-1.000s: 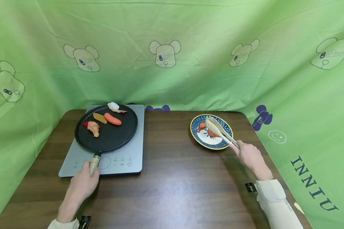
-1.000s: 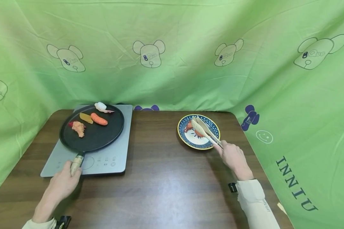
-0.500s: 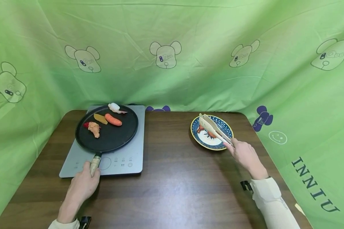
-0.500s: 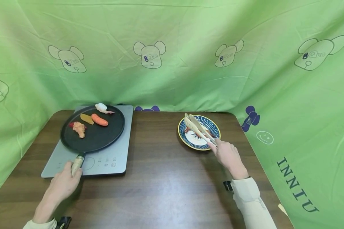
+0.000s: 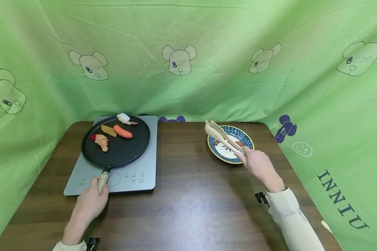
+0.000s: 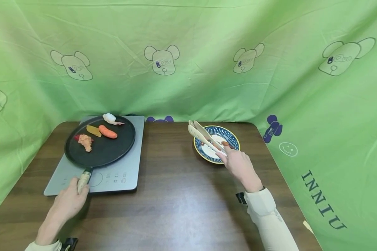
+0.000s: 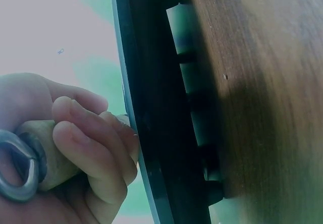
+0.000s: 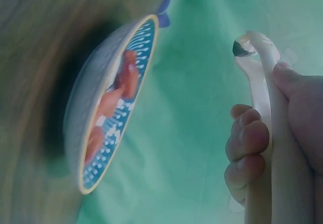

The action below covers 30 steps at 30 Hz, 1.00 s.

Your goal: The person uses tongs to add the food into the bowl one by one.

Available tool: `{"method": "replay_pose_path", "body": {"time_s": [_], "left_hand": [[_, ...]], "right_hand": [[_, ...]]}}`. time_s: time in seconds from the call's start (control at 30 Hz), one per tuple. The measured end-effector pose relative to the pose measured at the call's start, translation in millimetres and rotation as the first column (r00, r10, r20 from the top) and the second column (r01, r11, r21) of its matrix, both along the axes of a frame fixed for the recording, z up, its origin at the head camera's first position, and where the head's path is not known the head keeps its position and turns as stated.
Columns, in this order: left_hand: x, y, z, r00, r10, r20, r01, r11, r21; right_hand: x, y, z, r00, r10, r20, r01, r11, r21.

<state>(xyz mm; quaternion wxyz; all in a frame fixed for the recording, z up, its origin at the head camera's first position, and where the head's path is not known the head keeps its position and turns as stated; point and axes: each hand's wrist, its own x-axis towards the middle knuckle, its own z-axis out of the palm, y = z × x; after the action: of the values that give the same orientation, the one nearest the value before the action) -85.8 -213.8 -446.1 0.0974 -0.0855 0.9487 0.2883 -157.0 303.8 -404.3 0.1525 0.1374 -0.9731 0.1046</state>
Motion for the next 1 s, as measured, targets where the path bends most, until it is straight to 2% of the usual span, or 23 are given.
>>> {"method": "replay_pose_path", "body": {"time_s": [0.4,0.67,0.83,1.0], "left_hand": [[1.1,-0.2,1.3,1.0,-0.001,-0.001,0.001,1.0,0.004],[1.3,-0.1,0.2,1.0,-0.001,-0.006,0.001,1.0,0.004],[0.9,0.8,0.4,1.0,0.0,-0.004,0.0,1.0,0.003],[1.2,0.0,0.5,1.0,-0.005,-0.007,0.005,1.0,-0.004]], "right_hand": [[-8.7,-38,11.8,0.992,0.091,-0.085,-0.089,0.996,0.018],[-16.0,-62,20.9,0.982,0.153,-0.109,-0.155,0.988,-0.015],[-20.6,-74,26.1,0.975,0.175,-0.135,-0.176,0.984,0.003],[-21.8,-90,34.2,0.984,0.159,-0.084,-0.16,0.987,-0.005]]}}
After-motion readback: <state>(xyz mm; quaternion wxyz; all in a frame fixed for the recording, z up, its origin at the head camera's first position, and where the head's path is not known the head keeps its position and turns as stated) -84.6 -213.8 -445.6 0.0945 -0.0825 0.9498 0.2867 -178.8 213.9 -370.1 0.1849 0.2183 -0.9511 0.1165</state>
